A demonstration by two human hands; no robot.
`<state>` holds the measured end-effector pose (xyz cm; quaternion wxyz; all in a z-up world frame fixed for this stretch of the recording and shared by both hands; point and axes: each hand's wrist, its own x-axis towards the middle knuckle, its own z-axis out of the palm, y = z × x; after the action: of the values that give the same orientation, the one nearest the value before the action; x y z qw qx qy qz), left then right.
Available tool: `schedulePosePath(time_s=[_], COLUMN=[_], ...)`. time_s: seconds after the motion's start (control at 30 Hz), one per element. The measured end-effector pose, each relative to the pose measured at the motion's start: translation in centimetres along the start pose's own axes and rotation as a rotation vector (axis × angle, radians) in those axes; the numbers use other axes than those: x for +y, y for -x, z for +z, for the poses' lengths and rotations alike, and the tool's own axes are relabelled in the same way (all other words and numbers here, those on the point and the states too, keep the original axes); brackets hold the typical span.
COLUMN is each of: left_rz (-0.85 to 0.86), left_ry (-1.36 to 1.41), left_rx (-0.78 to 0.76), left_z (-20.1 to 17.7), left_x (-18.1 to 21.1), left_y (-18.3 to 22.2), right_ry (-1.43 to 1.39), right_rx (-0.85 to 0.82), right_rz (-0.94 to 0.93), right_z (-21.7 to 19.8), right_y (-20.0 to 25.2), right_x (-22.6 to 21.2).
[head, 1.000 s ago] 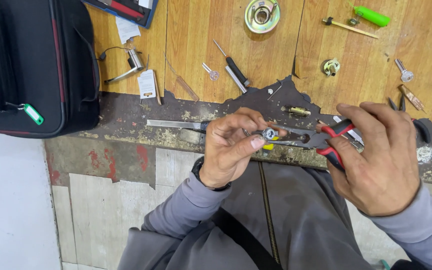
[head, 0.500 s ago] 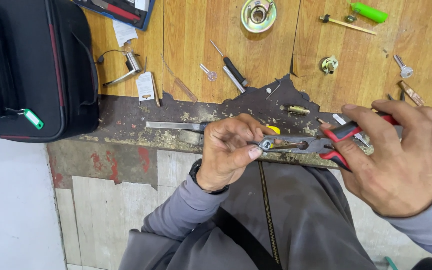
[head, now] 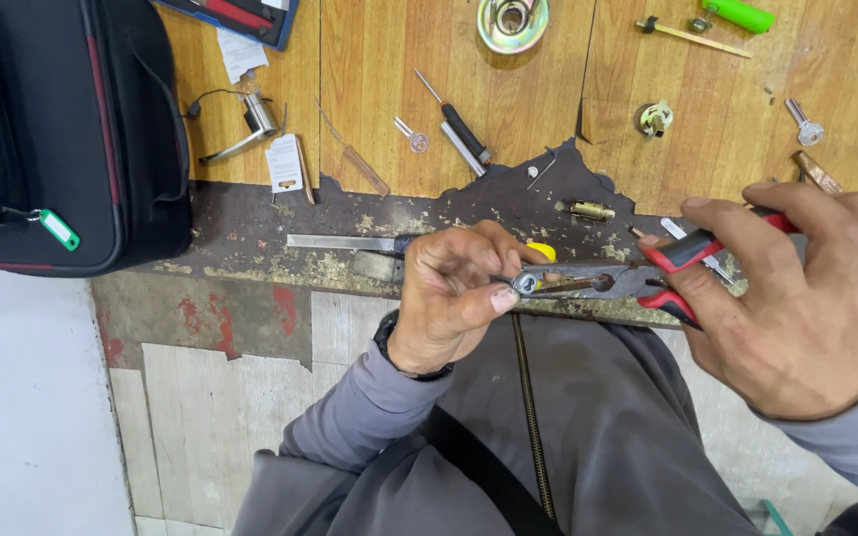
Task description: The person assembles a lock cylinder by inserting a small metal pin into the cylinder body, then uses pliers to press and secure the pin. They insert a key to test the mechanism, remove the pin again, and finally insert the brass core into the cylinder housing.
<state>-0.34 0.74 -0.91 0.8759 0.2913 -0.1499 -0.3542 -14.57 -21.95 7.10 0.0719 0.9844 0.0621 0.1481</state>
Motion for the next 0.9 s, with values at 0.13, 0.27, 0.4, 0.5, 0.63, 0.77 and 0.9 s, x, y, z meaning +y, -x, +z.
schedulePosePath(time_s=[0.13,0.27,0.4,0.5,0.63,0.77,0.9], left_rz=[-0.010,-0.007,-0.004,-0.014,0.003,-0.012,-0.008], left_ry=[0.011,0.007,0.016,0.042,0.019,0.026,-0.004], left_rx=[0.012,0.016,0.032,0.023,0.022,0.031,0.016], left_z=[0.0,0.0,0.1,0.0,-0.1,-0.1,-0.1], left_x=[-0.1,-0.1,-0.2,-0.2,-0.2,-0.3,-0.2], left_y=[0.0,0.1,0.1,0.2,0.2,0.3,0.2], right_ry=[0.039,0.032,0.036,0.040,0.055,0.039,0.048], right_rx=[-0.015,-0.012,-0.029,-0.013,-0.039,-0.061,-0.031], right_rz=[0.024,0.011,-0.003,-0.016,-0.020,-0.024,-0.026], right_z=[-0.1,-0.1,0.1,0.3,0.8,1.1,1.1], right_y=[-0.2,-0.5,-0.6,-0.5,0.0,0.5,0.2], right_x=[-0.3,-0.3,-0.2,-0.1,0.2,0.4,0.3])
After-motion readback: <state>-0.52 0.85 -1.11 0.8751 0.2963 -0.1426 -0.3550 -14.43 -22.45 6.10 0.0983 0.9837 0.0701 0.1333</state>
